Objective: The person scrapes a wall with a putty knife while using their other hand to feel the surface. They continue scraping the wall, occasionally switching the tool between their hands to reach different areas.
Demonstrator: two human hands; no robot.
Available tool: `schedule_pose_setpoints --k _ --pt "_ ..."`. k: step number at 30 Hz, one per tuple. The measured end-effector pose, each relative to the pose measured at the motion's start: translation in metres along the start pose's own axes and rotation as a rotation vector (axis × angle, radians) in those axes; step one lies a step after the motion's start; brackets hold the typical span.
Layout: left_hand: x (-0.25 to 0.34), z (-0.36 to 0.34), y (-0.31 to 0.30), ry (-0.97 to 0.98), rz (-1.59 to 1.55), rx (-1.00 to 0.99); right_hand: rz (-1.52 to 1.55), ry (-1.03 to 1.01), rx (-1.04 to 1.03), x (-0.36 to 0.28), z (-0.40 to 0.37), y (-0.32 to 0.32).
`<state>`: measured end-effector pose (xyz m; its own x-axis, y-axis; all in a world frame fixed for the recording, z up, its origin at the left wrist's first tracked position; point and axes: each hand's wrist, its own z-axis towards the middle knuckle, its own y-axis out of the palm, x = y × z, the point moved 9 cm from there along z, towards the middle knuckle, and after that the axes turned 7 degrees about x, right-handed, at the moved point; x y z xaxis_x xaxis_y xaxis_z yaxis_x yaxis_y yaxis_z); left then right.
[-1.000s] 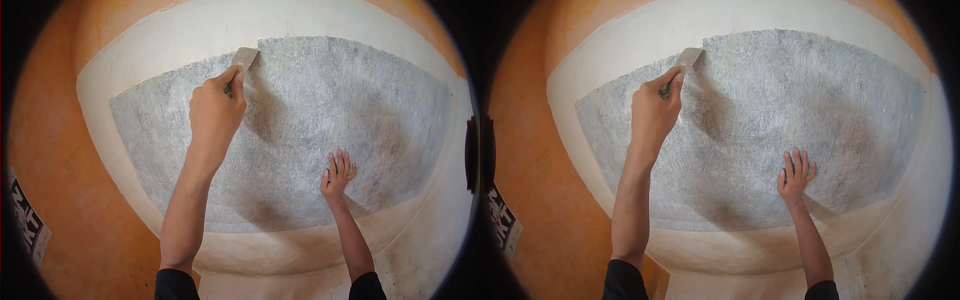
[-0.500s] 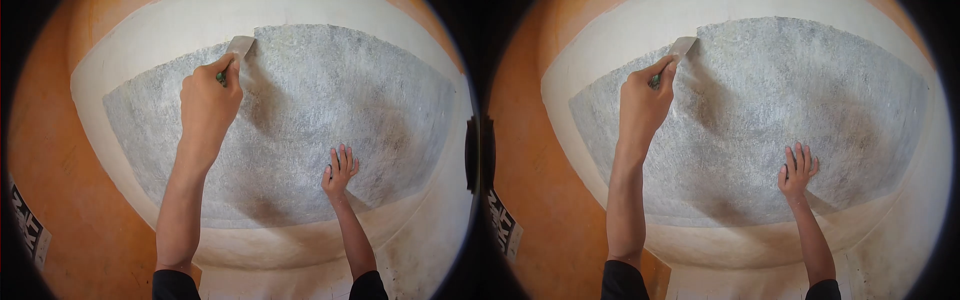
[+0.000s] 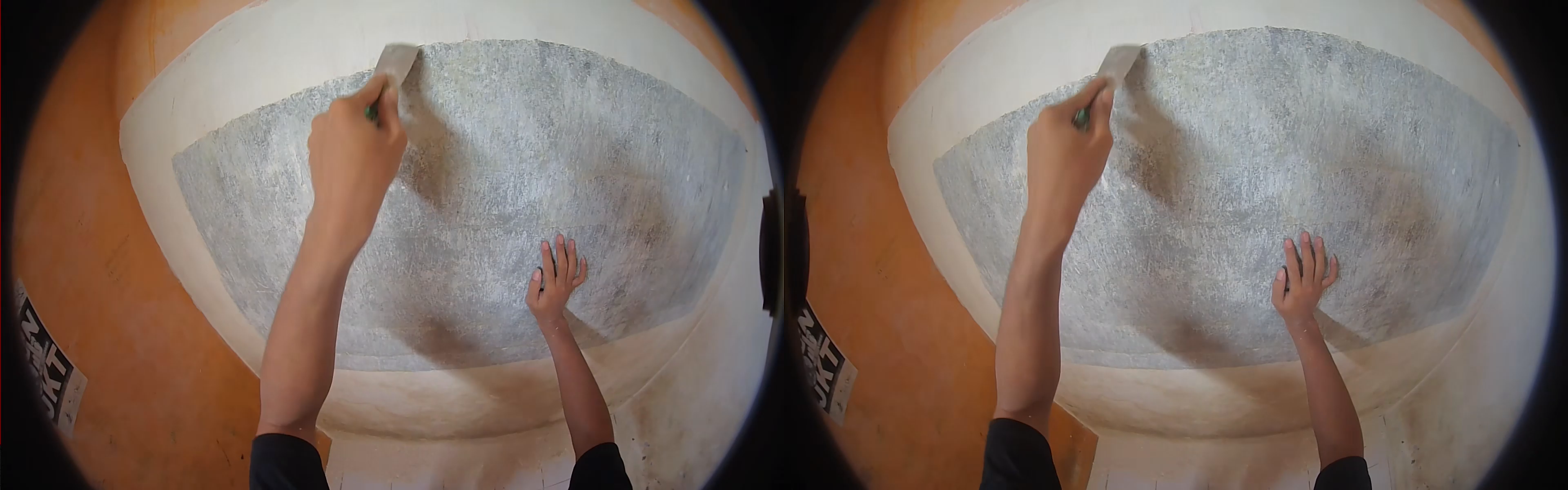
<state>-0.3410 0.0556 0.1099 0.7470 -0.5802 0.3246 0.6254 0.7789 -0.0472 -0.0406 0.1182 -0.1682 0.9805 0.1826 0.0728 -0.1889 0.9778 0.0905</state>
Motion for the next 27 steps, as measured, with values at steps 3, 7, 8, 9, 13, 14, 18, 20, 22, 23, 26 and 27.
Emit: schedule_pose_setpoints --k 3,7,8,9,13,14,18,20,22,23,26,27 --pt "0.009 0.006 -0.002 -0.016 -0.008 -0.028 0.004 0.014 -0.002 -0.001 -0.001 0.001" --pt "0.005 -0.013 -0.009 -0.027 0.044 -0.043 0.001 0.01 0.004 0.001 -0.001 0.0" --pt "0.004 -0.016 -0.007 -0.052 0.045 -0.055 -0.003 0.01 -0.007 0.001 -0.001 0.0" --pt "0.008 -0.014 -0.006 -0.044 0.044 -0.055 -0.005 0.015 -0.001 0.002 0.0 0.0" --pt "0.007 -0.014 -0.01 -0.071 0.074 -0.076 0.009 0.015 0.001 -0.001 -0.002 0.0" --pt "0.006 -0.015 -0.01 -0.075 0.085 -0.089 0.0 0.023 -0.014 0.001 -0.002 0.0" --pt "-0.001 -0.007 -0.004 -0.107 0.017 -0.073 0.005 -0.004 0.006 -0.001 0.002 -0.002" --pt "-0.001 -0.008 -0.007 -0.075 -0.013 -0.047 0.008 0.036 -0.033 0.001 -0.002 0.0" --pt "0.0 -0.014 -0.012 -0.06 0.019 -0.056 0.006 0.017 -0.011 0.001 -0.002 0.0" --pt "0.003 -0.014 -0.011 -0.041 0.053 -0.072 0.0 0.006 0.009 0.0 -0.001 -0.001" --pt "0.01 -0.009 -0.009 -0.083 0.057 -0.074 -0.003 0.005 0.011 -0.001 0.0 -0.002" --pt "0.009 -0.01 -0.011 -0.085 0.064 -0.077 0.002 0.008 0.006 -0.002 -0.001 -0.002"
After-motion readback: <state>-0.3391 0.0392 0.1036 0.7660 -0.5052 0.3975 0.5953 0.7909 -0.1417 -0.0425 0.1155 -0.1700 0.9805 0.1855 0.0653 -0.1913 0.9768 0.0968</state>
